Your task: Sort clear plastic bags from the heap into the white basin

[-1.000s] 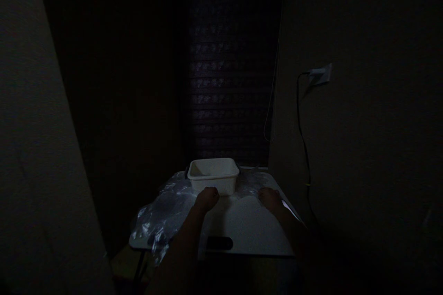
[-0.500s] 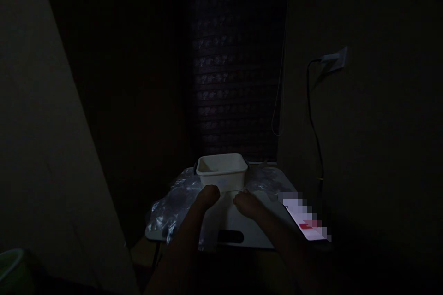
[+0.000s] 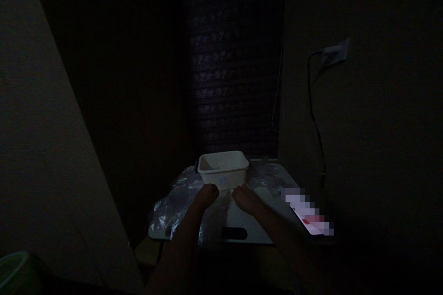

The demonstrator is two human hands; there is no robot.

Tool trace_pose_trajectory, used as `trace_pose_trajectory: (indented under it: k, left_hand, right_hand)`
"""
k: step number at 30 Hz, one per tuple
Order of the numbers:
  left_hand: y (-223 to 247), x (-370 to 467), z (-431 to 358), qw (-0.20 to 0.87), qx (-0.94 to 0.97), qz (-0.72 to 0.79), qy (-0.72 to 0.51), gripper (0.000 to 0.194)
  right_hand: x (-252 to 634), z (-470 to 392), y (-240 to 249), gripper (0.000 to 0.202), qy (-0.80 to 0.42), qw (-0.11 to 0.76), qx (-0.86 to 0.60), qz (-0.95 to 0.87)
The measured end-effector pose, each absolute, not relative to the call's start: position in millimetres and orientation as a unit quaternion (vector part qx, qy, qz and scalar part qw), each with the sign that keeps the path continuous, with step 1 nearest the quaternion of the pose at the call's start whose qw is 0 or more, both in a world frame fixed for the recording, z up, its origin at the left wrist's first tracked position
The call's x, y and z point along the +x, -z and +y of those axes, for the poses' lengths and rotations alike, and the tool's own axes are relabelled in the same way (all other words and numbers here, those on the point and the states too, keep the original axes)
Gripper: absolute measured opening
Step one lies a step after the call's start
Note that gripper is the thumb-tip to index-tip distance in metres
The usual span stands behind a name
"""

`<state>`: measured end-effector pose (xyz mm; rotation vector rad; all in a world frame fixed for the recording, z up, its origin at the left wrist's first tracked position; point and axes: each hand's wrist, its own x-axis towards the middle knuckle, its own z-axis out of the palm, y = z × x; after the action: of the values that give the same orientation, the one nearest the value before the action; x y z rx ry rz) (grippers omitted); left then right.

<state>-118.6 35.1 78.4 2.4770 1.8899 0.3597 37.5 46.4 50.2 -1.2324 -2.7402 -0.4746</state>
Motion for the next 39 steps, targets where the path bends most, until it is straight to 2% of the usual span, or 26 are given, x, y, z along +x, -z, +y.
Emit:
trace_pose_trajectory:
  k: [5, 13, 27, 39]
  left_hand:
    - [-74, -109, 37, 0.015, 0.799, 0.584, -0.139, 0.019]
    - [-65, -89, 39, 0.023, 0.817, 0.541, -0.198, 0.039]
    - [-65, -78, 45, -0.062, 0.813, 0.568, -0.111, 0.025]
    - [-66, -80, 46, -0.057, 0.811, 0.575, -0.097, 0.023]
  right_hand:
    - [55, 51, -65, 0.022, 0.164, 0.096, -0.436, -0.88]
    - [65, 56, -79, 0.023, 0.135, 0.16, -0.457, -0.864]
    - [86, 47, -91, 0.01, 0.072, 0.246, -0.434, -0.863]
    - [97, 50, -102, 0.005, -0.012, 0.367, -0.441, -0.819]
